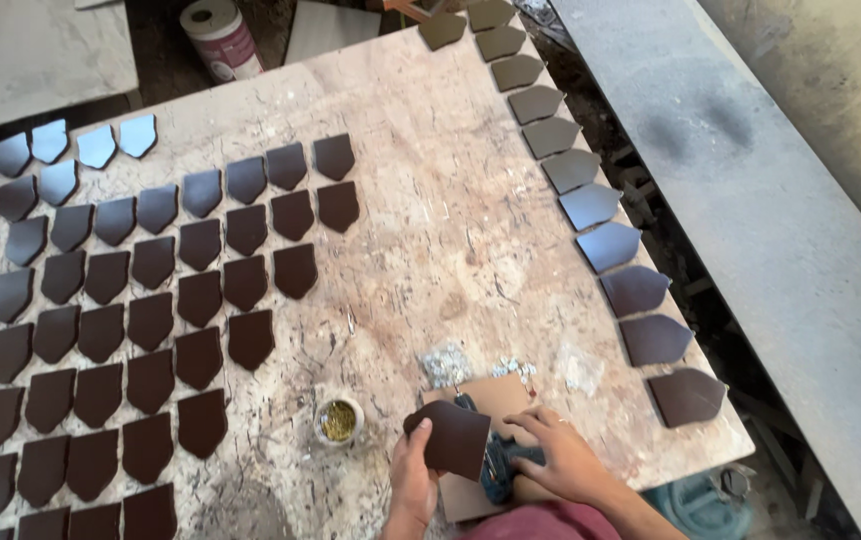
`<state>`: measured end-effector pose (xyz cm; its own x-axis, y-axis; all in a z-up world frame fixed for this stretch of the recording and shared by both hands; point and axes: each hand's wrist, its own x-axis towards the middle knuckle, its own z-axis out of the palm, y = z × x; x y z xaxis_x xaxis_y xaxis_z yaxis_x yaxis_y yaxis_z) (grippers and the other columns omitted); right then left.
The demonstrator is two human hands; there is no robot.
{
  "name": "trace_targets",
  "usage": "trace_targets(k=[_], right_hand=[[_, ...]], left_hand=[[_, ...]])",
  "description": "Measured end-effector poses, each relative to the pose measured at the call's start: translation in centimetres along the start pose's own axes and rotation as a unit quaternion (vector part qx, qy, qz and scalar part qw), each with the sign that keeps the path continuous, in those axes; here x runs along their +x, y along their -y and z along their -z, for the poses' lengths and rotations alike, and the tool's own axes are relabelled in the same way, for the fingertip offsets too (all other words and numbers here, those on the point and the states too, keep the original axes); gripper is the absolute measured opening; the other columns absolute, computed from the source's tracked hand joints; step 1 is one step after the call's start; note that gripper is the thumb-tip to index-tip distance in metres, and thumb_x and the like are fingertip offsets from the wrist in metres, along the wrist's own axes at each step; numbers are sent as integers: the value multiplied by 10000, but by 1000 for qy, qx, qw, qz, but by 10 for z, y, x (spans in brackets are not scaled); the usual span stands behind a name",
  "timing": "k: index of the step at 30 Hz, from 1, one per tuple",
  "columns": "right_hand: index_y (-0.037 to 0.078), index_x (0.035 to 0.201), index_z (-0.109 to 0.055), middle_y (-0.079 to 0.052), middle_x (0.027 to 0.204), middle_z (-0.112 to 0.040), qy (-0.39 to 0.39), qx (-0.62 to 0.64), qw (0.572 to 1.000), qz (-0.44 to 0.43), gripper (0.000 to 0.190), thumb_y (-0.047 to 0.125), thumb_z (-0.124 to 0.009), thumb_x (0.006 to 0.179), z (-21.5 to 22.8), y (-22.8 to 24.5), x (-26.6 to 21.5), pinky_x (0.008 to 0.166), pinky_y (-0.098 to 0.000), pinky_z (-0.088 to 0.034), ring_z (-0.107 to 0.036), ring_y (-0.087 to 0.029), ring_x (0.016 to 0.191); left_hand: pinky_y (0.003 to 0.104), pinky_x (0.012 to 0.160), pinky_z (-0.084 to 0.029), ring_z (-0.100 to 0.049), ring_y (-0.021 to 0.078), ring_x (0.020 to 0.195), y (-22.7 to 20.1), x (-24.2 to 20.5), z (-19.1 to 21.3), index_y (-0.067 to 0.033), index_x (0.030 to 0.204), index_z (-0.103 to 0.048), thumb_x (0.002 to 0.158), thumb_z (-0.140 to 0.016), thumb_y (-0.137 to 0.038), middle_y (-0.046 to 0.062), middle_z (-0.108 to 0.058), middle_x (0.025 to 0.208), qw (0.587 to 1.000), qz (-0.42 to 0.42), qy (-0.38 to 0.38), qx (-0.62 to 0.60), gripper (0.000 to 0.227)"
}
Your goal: The person uses a cordless drill to make holes in dark shield-shaped tiles. They place each tile on a small wooden board, drill a hole, then set the tile aside. The process is repeated for multiple tiles.
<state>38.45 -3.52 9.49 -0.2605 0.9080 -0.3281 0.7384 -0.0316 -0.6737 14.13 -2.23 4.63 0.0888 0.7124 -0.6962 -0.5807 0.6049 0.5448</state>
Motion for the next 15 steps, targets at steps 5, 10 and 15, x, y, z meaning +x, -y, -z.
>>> trace_targets(k=[5,10,15], right_hand=[[130,1285,-645,-93,1304,-645,-85,104,984,115,522,196,-836,804,61,38,18,916,-372,-577,-682,-249,1106],[205,1415,-561,-74,1342,-630,134,104,985,5,669,197,-843,807,78,32,73,860,-345,-581,-675,-200,1060],[11,1220,-703,-236,1050,-773,38,342,933,-101,418,125,-838,840,60,-17,145,745,-358,-599,-737,-272,868]], left_hand=[[389,835,-615,-792,291,959,-37,5,-32,-101,1141,-756,805,-811,-415,120,-805,1016,820,-218,93,521,463],[481,799,-558,-710,392,912,-98,49,-89,-59,1077,-758,684,-906,-435,189,-753,951,616,-177,306,704,563],[401,786,-580,-746,289,846,-125,102,-122,-97,1082,-776,643,-918,-387,134,-778,918,714,-127,256,639,545]])
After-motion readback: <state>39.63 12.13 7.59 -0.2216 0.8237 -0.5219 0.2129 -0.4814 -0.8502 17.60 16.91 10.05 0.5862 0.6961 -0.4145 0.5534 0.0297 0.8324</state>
